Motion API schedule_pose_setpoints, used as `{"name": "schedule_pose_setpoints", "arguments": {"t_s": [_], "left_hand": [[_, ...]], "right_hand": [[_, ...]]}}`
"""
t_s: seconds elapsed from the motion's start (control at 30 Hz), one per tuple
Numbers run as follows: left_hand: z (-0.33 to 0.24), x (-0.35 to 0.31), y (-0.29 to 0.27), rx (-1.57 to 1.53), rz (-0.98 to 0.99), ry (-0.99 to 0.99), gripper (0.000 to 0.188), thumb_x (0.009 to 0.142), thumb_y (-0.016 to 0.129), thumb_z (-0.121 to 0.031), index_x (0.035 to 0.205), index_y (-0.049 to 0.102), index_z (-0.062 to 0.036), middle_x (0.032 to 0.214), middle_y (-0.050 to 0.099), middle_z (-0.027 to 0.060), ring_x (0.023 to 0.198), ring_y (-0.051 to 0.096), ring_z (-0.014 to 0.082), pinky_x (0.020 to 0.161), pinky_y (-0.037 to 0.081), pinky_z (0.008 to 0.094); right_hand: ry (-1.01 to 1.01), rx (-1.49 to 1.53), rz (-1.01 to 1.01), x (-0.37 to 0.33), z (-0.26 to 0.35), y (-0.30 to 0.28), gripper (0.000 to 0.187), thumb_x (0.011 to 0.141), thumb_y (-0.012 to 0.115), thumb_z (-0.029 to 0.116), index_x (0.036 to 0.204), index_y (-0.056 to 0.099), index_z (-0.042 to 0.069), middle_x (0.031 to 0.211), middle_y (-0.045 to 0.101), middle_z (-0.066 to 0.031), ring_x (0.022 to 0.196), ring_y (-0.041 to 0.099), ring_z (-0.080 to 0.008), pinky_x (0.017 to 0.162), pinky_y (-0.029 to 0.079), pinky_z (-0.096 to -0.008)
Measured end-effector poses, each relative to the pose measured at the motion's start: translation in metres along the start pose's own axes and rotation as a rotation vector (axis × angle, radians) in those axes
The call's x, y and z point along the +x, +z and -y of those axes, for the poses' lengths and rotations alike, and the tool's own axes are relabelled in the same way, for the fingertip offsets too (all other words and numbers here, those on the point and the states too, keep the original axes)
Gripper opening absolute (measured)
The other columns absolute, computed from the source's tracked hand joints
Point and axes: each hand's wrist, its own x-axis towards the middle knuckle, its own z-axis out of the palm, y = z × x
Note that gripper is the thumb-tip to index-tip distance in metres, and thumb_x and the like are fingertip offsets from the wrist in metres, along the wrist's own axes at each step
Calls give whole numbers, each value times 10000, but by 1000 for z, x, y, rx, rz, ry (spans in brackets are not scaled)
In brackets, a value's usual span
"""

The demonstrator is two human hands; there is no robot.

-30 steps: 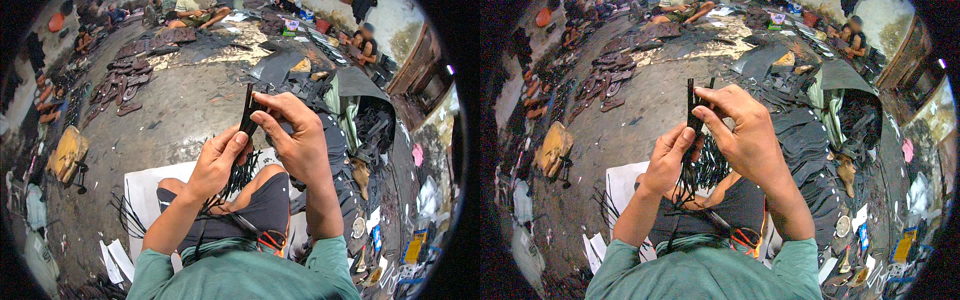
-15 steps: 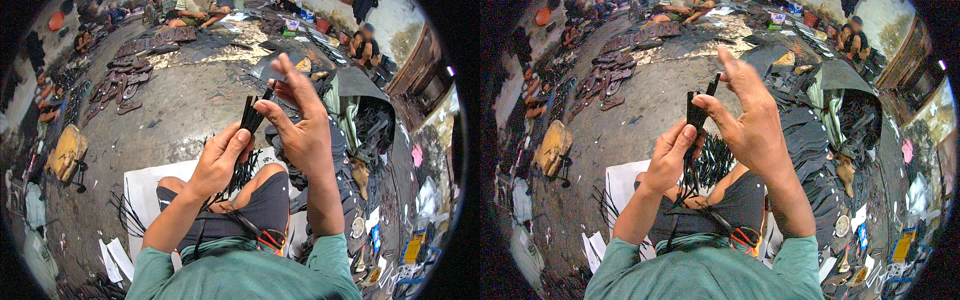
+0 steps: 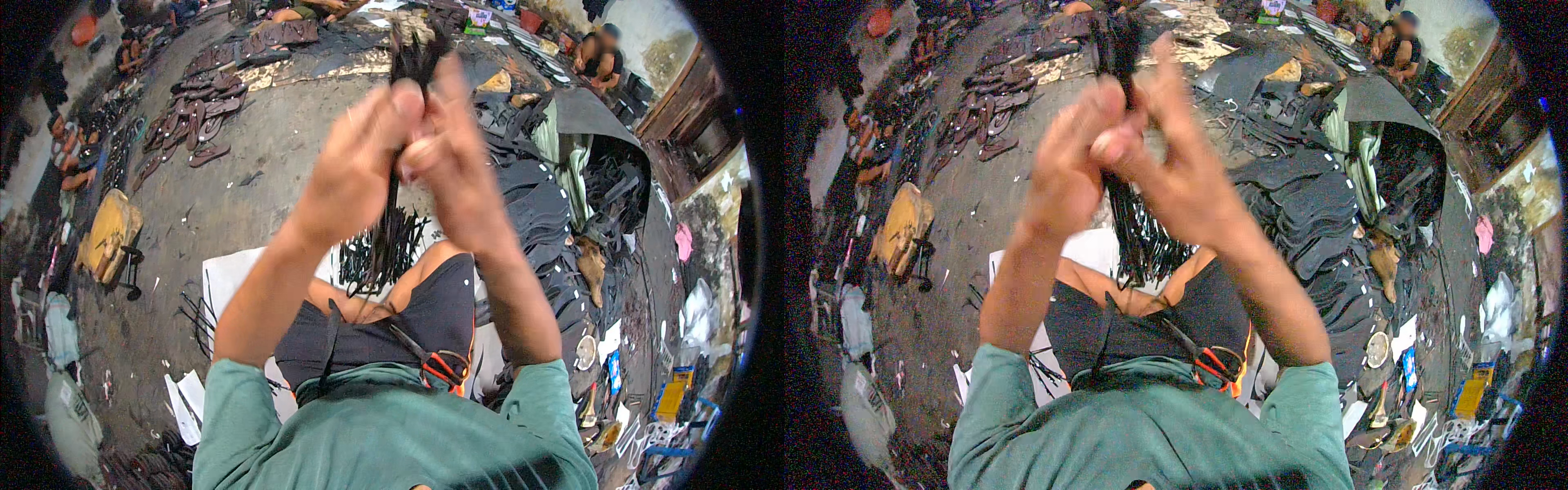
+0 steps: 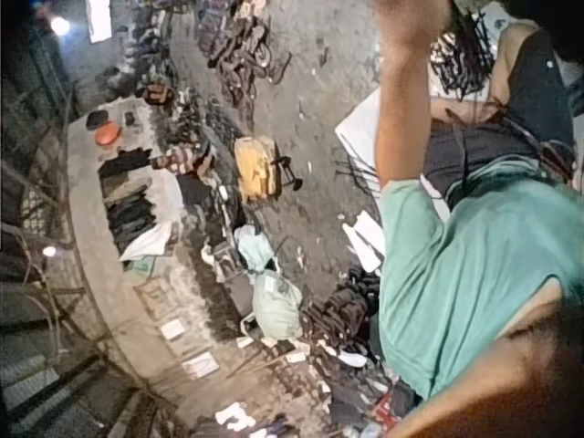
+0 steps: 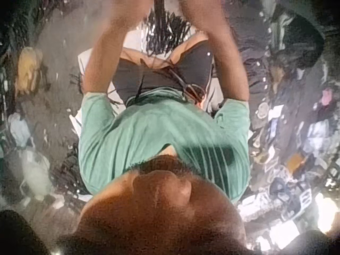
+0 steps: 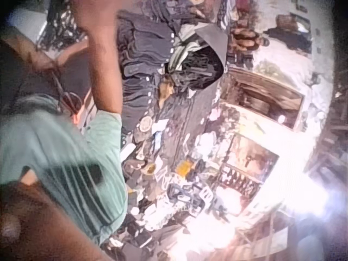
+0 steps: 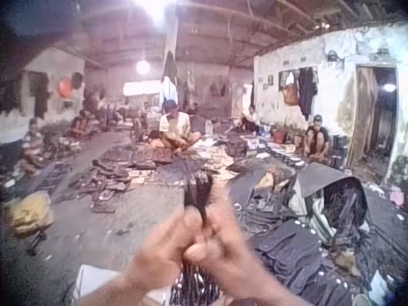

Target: The person sits on the floor and repeatedly gathers bundles of long black rubber strips, aligns them, and cuts them into shorter lengths using red-handled scissors. The cut pieces are placed into a pile on the floor.

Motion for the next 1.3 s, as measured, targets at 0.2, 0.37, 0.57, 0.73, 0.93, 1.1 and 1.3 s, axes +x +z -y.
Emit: {"name": "schedule_pose_setpoints", "arguments": {"t_s": [0.2, 0.37, 0.57, 0.73, 0.93, 1.1, 1.3], "left_hand": [[-30, 100, -70, -395, -463, -187, 244, 1058, 439, -318, 916, 507, -131, 650, 420, -69, 485, 386, 35, 408, 331, 184], [28, 99, -183, -467, -359, -180, 216, 1066, 421, -253, 1023, 496, -55, 746, 396, -33, 585, 351, 77, 514, 332, 231], [26, 81, -228, -461, -513, -179, 273, 1073, 403, -307, 1000, 494, -61, 727, 402, -28, 561, 347, 75, 488, 312, 231], [-12, 59, -196, -19, -283, -195, 267, 1048, 470, -294, 971, 546, -50, 739, 440, -12, 614, 428, 89, 507, 342, 223], [-4, -45, -60, 525, 822, -600, 281, 1022, 498, -277, 1042, 607, -19, 835, 590, 244, 832, 612, 401, 743, 477, 437], [24, -65, -72, 75, 508, -771, 337, 1045, 470, -296, 1108, 595, 10, 968, 700, 138, 735, 594, 155, 687, 489, 325], [20, -33, -199, -439, -409, -361, 326, 1042, 465, -386, 981, 532, -73, 665, 365, -63, 522, 326, 46, 436, 282, 214]], "right_hand": [[363, 114, 31, -102, -66, 58, 292, 1018, 533, 235, 1181, 516, -6, 673, 523, -91, 594, 515, -163, 540, 409, -346], [432, -62, 188, -120, -36, 42, 265, 1046, 471, 232, 1152, 509, -7, 743, 520, -127, 660, 542, -215, 619, 436, -363], [579, -69, 394, -133, -33, 25, 272, 1069, 410, 256, 1013, 474, -3, 801, 519, -178, 745, 566, -309, 679, 446, -418], [506, -368, 602, -113, -24, -7, 305, 1058, 412, 291, 1001, 474, -2, 785, 571, -258, 759, 597, -453, 650, 459, -496], [276, -703, 1097, -44, 11, -35, 354, 1002, 496, 314, 877, 583, -6, 758, 644, -236, 759, 648, -437, 665, 504, -523], [402, -626, 1249, -15, 16, -43, 345, 1029, 454, 315, 1056, 601, 4, 863, 638, -226, 884, 626, -427, 780, 488, -499], [628, -514, 1064, -38, 6, -79, 398, 1057, 402, 349, 992, 569, -6, 881, 604, -211, 862, 604, -409, 767, 470, -472]]}}
